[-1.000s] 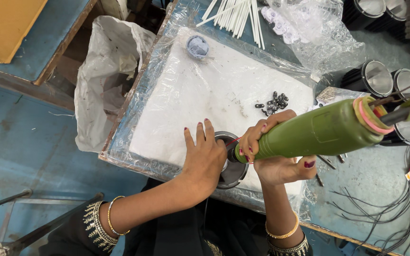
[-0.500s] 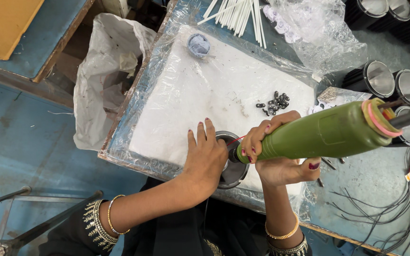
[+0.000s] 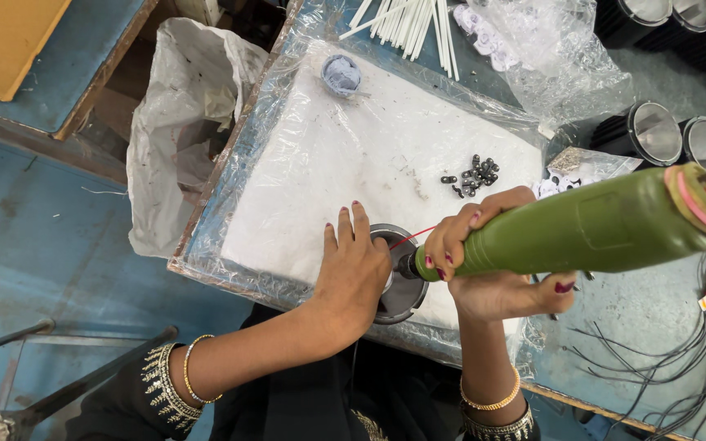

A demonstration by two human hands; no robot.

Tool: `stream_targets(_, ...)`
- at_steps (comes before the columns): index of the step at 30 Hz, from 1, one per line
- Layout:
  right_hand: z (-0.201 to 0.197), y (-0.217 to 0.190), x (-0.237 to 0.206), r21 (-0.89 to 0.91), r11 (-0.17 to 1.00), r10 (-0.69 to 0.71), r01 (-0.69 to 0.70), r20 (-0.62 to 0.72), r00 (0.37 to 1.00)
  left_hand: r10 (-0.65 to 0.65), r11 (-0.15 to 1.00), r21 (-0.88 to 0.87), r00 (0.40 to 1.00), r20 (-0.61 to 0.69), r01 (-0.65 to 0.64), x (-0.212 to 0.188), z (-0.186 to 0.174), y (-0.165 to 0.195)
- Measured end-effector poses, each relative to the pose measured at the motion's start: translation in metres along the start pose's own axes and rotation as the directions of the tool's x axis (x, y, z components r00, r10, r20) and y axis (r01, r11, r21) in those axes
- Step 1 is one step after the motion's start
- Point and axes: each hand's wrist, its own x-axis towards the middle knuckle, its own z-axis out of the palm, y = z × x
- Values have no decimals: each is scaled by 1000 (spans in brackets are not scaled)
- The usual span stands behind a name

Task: The person assembles LED light units by inserting wires into a black housing, securing them with a hot glue gun, and inserting a white plastic rod. The person repeats this process for multiple units on a workbench.

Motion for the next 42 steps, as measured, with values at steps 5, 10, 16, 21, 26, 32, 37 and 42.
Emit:
stream_targets(5,2,0,-2,1,1000,7,-7,30,1000,-9,1000,-5,999,-50,9,0,1,1)
stream_targets(10,3,2,-6,35,999,15,-16,38,999,-15,1000,-6,1000,-12,15,0,1,2)
stream_targets(16,1,5,-5,-6,1000,4,-3,45,999,-25,1000,2,999,-20,25,1,1,4)
stream_targets(21,3,5,-5,-24,1000,0,1,14,1000,-24,999,-33,999,-36,23,1,4,5)
stream_targets(26,10,5,-9,-35,999,-2,2,12,1000,-33,999,-43,995,-98,29,1,7,3)
stream_targets(32,12,8,-15,-52,998,-18,19,13,1000,-44,998,-43,992,-120,39,3,10,3)
stream_targets(37,9,12,-16,-46,999,-19,22,62,998,-56,998,-41,995,-81,53,7,11,5)
stream_targets(42,7,15,-16,-60,998,-14,13,-20,1000,-48,998,-43,992,-113,43,7,14,6)
